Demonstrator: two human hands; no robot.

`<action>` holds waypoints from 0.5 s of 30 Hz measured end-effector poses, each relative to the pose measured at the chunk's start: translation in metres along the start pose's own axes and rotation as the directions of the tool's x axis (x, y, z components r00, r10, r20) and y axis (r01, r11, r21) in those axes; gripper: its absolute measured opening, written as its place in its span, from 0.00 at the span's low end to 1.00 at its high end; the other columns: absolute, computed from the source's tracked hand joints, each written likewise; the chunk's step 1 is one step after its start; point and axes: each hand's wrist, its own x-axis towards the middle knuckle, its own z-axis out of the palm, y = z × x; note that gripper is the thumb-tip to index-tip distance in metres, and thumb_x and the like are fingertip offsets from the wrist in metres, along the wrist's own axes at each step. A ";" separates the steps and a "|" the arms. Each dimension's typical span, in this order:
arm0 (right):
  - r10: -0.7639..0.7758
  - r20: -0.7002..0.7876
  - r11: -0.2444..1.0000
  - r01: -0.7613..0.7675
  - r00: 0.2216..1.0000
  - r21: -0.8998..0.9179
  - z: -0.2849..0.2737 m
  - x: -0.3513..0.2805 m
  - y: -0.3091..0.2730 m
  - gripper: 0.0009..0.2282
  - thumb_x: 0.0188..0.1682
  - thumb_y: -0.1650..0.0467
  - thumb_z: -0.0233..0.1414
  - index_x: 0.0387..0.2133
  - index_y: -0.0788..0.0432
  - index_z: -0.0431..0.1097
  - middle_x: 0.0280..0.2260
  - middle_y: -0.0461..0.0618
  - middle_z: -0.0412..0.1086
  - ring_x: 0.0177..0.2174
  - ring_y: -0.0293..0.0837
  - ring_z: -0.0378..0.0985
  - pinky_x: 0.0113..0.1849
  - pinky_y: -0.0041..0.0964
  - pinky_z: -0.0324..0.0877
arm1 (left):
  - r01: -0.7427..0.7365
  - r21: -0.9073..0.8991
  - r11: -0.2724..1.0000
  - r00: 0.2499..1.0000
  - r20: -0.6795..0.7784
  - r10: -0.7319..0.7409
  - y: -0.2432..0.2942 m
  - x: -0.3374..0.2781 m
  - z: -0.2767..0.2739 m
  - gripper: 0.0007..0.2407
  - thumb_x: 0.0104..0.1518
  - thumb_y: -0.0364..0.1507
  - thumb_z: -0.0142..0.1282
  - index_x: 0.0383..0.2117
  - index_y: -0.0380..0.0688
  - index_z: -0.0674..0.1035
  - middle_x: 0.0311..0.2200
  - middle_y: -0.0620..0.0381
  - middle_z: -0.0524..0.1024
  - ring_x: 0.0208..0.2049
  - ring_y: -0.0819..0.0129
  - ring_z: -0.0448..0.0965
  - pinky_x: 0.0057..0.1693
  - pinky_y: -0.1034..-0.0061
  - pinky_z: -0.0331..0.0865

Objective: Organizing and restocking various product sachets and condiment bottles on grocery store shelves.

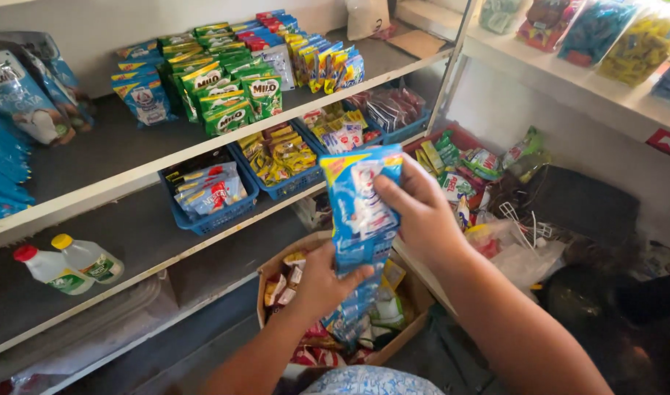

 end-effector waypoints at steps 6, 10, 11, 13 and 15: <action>0.145 -0.079 0.989 -0.147 0.986 -0.026 -0.015 -0.004 -0.016 0.17 0.54 0.71 0.50 0.56 0.64 0.68 0.43 0.48 0.74 0.40 0.36 0.77 0.44 0.32 0.71 | 0.420 0.037 0.907 0.905 -0.094 -0.415 -0.069 -0.013 0.001 0.05 0.59 0.25 0.59 0.38 0.43 0.84 0.24 0.58 0.81 0.20 0.78 0.71 0.28 0.76 0.65; 0.257 -0.050 0.944 -0.261 0.965 -0.201 -0.067 -0.005 0.060 0.18 0.55 0.69 0.52 0.56 0.67 0.68 0.45 0.50 0.74 0.44 0.38 0.76 0.46 0.34 0.70 | 0.268 -0.186 0.945 0.901 -0.300 -0.314 -0.072 0.012 -0.016 0.10 0.60 0.19 0.51 0.42 0.38 0.84 0.25 0.60 0.76 0.23 0.81 0.67 0.29 0.78 0.59; 0.257 -0.049 0.945 -0.262 0.965 -0.197 -0.062 -0.009 0.070 0.18 0.55 0.69 0.52 0.56 0.67 0.68 0.45 0.50 0.74 0.44 0.38 0.76 0.46 0.34 0.70 | 0.270 -0.182 0.946 0.901 -0.300 -0.315 -0.059 0.018 -0.017 0.10 0.60 0.19 0.51 0.42 0.38 0.84 0.25 0.60 0.76 0.23 0.81 0.67 0.29 0.78 0.59; 0.283 -0.125 0.958 -0.287 0.951 -0.013 -0.053 -0.017 0.090 0.24 0.52 0.69 0.52 0.63 0.61 0.60 0.51 0.46 0.71 0.50 0.38 0.72 0.50 0.35 0.68 | 0.057 -0.044 0.997 0.928 -0.367 -0.069 -0.035 0.031 -0.020 0.07 0.59 0.17 0.55 0.39 0.36 0.84 0.32 0.58 0.83 0.34 0.80 0.79 0.41 0.80 0.74; 0.271 -0.074 0.962 -0.272 0.960 0.005 -0.041 -0.021 0.077 0.26 0.53 0.69 0.51 0.65 0.60 0.57 0.54 0.47 0.69 0.52 0.38 0.71 0.52 0.35 0.66 | 0.090 -0.205 0.975 0.923 -0.352 -0.159 -0.026 0.039 -0.021 0.08 0.57 0.17 0.54 0.39 0.35 0.84 0.33 0.57 0.83 0.33 0.79 0.80 0.41 0.80 0.74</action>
